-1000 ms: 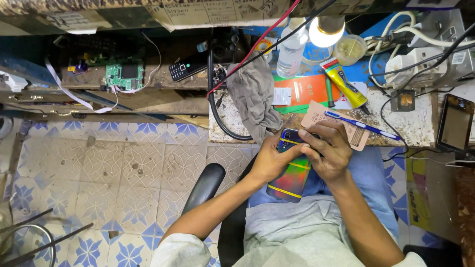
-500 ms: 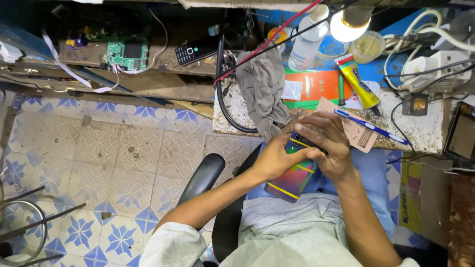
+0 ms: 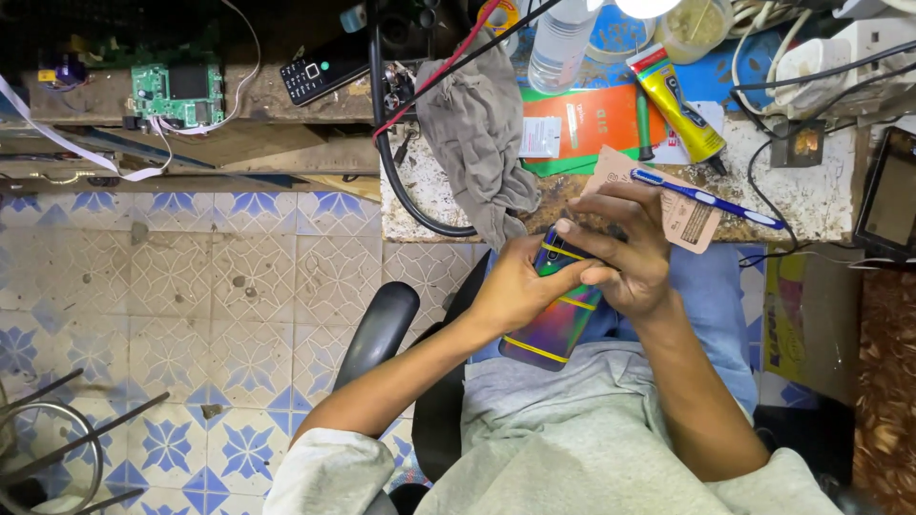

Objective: The person sits in a chair and cleans a smartphone with a cloth. They wipe the back and sides of the device, which is secured with yellow rubber bands, and then inspect the screen.

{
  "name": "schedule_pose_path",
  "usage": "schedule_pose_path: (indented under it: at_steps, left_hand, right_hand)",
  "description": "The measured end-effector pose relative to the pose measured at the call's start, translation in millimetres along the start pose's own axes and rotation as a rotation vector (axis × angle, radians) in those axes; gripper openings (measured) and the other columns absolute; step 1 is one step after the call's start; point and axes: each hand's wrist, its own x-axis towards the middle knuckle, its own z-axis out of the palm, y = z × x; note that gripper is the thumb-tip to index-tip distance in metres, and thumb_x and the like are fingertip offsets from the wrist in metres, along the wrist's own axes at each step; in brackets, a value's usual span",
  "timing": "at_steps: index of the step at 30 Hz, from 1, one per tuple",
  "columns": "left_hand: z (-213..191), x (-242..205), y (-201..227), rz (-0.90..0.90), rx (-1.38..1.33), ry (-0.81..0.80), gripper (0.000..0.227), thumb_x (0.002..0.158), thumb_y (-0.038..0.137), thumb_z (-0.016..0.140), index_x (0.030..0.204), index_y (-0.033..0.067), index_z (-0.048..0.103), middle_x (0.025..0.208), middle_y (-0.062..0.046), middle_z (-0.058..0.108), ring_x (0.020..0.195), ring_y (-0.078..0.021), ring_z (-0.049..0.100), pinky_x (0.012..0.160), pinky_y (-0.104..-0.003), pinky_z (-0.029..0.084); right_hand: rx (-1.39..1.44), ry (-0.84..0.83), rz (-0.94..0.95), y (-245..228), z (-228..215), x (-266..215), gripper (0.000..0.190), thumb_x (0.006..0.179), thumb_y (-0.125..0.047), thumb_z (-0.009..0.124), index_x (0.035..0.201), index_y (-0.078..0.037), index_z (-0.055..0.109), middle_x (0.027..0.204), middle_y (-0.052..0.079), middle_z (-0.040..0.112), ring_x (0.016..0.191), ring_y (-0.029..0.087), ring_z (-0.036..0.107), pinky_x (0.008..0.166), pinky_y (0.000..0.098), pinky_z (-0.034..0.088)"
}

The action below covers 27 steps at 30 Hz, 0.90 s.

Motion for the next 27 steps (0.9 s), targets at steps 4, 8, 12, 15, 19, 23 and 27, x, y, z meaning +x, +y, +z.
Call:
schedule_pose_path:
  at_steps: [4, 8, 12, 15, 19, 23, 27]
  left_hand:
    - [-3, 1, 11, -0.018, 0.025, -0.031, 0.015, 0.088, 0.020, 0.082, 0.091, 0.0058, 0.077, 0.074, -0.011, 0.075, 0.074, -0.0138, 0.068, 0.069, -0.031, 0.056]
    - [3, -3, 18, -0.024, 0.038, 0.017, 0.014, 0.088, 0.020, 0.082, 0.087, 0.0073, 0.076, 0.070, -0.009, 0.074, 0.072, -0.0136, 0.070, 0.066, -0.029, 0.055]
    - [6, -1, 26, -0.029, 0.040, 0.045, 0.015, 0.086, 0.021, 0.083, 0.084, 0.0085, 0.075, 0.067, -0.006, 0.073, 0.072, -0.0085, 0.067, 0.065, -0.027, 0.055]
    - [1, -2, 7, -0.025, 0.050, 0.045, 0.015, 0.085, 0.020, 0.085, 0.086, 0.0070, 0.076, 0.070, -0.008, 0.074, 0.075, -0.0109, 0.070, 0.067, -0.028, 0.057]
    - [-4, -3, -5, -0.020, 0.072, 0.026, 0.014, 0.087, 0.019, 0.082, 0.088, 0.0062, 0.076, 0.071, -0.012, 0.074, 0.075, -0.0180, 0.073, 0.068, -0.031, 0.057]
    - [-2, -2, -12, -0.022, 0.076, 0.030, 0.014, 0.088, 0.019, 0.082, 0.087, 0.0067, 0.076, 0.072, -0.011, 0.075, 0.077, -0.0170, 0.073, 0.069, -0.032, 0.057]
    - [5, -5, 14, -0.025, 0.043, 0.054, 0.014, 0.088, 0.020, 0.083, 0.088, 0.0076, 0.076, 0.074, -0.009, 0.075, 0.079, -0.0114, 0.070, 0.069, -0.030, 0.057]
  right_hand:
    - [0.114, -0.068, 0.038, -1, 3, 5, 0.064, 0.103, -0.055, 0.045, 0.115, -0.002, 0.078, 0.125, 0.024, 0.068, 0.117, 0.044, 0.058, 0.106, 0.0533, 0.044]
    - [-0.068, 0.090, -0.023, 6, 4, -16, 0.058, 0.106, -0.050, 0.049, 0.107, -0.003, 0.083, 0.113, 0.021, 0.069, 0.106, 0.041, 0.058, 0.101, 0.0517, 0.046]
    - [-0.208, 0.240, -0.059, 9, 3, -31, 0.049, 0.101, -0.048, 0.064, 0.097, -0.005, 0.086, 0.102, 0.018, 0.067, 0.097, 0.036, 0.052, 0.095, 0.0482, 0.048]
    - [-0.196, 0.194, -0.075, 14, 2, -31, 0.049, 0.100, -0.049, 0.065, 0.103, -0.005, 0.085, 0.109, 0.020, 0.065, 0.101, 0.039, 0.053, 0.095, 0.0518, 0.047]
    - [-0.026, -0.030, -0.052, 8, 3, -3, 0.058, 0.105, -0.052, 0.048, 0.115, -0.005, 0.080, 0.120, 0.020, 0.068, 0.111, 0.039, 0.058, 0.103, 0.0502, 0.047]
    - [-0.057, 0.029, -0.053, 8, 1, -11, 0.060, 0.106, -0.052, 0.045, 0.114, -0.005, 0.081, 0.117, 0.020, 0.069, 0.109, 0.040, 0.059, 0.103, 0.0515, 0.046]
    - [-0.223, 0.208, -0.094, 13, -1, -29, 0.049, 0.101, -0.048, 0.065, 0.099, -0.004, 0.086, 0.104, 0.018, 0.068, 0.095, 0.036, 0.055, 0.092, 0.0493, 0.049]
